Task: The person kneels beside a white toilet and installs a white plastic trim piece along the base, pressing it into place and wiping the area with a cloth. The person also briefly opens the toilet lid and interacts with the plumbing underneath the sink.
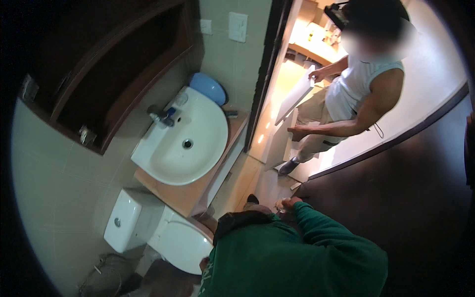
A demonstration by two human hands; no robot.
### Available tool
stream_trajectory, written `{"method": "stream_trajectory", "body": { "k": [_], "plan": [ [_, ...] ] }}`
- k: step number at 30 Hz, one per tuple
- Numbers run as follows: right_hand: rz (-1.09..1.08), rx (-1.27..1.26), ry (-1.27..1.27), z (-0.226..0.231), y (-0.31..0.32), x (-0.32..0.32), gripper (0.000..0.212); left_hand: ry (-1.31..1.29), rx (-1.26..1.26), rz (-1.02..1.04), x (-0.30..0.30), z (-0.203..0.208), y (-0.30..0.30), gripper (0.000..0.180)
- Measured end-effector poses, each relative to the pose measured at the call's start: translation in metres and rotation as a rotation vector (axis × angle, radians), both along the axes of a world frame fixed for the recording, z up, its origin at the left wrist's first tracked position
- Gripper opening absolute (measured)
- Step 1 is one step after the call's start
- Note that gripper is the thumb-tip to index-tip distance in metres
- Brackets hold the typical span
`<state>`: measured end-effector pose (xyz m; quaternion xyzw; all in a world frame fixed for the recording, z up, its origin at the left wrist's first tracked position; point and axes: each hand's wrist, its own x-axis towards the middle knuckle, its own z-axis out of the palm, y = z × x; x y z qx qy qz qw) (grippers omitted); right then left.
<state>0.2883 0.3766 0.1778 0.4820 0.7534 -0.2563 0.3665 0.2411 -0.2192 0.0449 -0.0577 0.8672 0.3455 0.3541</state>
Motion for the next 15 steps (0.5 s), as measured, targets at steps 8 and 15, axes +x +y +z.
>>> {"method": "stream_trajectory", "body": {
  "k": [8,15],
  "plan": [
    [-0.083,-0.092,-0.010,-0.023,-0.004,0.055,0.076,-0.110,0.443,0.574,-0.024,0.054,0.041,0.017],
    [-0.090,-0.134,0.097,-0.044,-0.040,0.092,0.082,-0.230,0.078,0.272,0.042,0.032,-0.067,0.029]
  ]
}}
